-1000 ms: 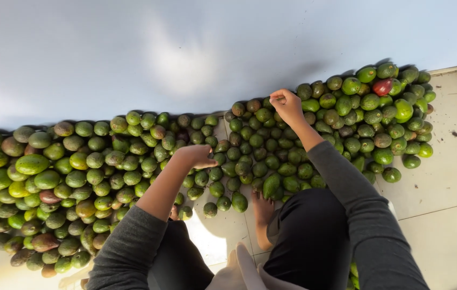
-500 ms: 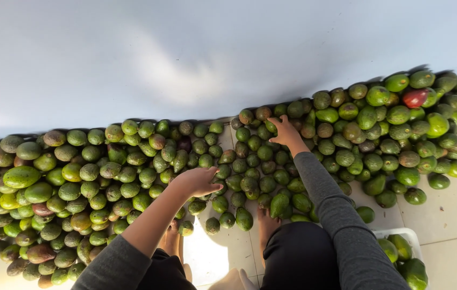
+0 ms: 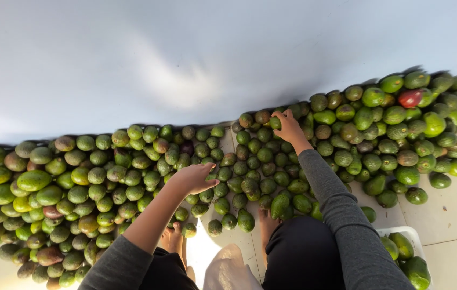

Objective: The person sits on the floor surrounded by a large pile of avocados. They repeatedly pick up individual avocados, rotate them in their hands to inspect the surface, and place them into a white plastic crate.

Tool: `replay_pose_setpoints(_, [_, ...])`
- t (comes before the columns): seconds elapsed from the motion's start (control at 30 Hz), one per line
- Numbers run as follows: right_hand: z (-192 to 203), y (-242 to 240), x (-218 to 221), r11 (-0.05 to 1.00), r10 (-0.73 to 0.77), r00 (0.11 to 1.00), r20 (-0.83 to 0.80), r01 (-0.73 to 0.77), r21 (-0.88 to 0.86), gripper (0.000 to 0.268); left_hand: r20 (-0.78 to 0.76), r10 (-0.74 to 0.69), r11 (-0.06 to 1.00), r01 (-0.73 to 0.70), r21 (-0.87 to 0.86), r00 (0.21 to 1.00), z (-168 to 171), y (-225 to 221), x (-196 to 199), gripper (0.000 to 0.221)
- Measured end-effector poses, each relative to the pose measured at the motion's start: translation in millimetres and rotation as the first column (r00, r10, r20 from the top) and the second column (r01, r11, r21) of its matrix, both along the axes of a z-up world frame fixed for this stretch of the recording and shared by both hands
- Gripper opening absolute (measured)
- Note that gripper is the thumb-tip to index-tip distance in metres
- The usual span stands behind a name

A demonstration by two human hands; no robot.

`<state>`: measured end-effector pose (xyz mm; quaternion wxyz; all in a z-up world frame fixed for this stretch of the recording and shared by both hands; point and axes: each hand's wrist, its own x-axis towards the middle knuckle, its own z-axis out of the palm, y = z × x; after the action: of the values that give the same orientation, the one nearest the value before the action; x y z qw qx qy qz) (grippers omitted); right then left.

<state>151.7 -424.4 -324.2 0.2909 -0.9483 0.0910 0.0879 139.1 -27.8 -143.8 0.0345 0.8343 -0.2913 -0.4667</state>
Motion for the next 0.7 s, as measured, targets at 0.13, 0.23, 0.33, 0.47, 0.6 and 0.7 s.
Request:
replay_pose_setpoints(0.13, [66,3,-12,1.000,-0.021,0.997,0.071,0.021,0.005,0.052,0.096,-0.017,1.000,0.019,-0.021,0.995,5,2,-9,0.072])
replay_pose_setpoints(0.23, [105,5,-24,0.998,-0.037,0.986,0.163,0.029,0.051,0.050,0.130,0.003,0.999,0.004,-0.054,0.992,16,0,-18,0.074])
replay_pose_setpoints(0.33, [136,8,-37,0.999,-0.019,0.968,0.250,0.010,0.037,0.049,0.163,0.027,0.996,-0.012,-0.087,0.986,31,0,-28,0.073])
replay_pose_setpoints(0.47, [179,22,-56,0.997,-0.009,0.929,0.369,-0.019,0.070,0.052,0.211,0.052,0.989,-0.021,-0.148,0.976,22,7,-32,0.073])
replay_pose_setpoints(0.6, [234,53,-91,0.979,-0.027,0.893,0.449,-0.067,0.192,0.054,0.215,0.101,0.957,-0.035,-0.288,0.971,42,19,-44,0.065])
replay_pose_setpoints(0.7, [257,77,-109,0.960,-0.008,0.837,0.548,-0.147,0.238,0.057,0.321,0.120,0.927,0.010,-0.375,0.939,85,28,-63,0.056])
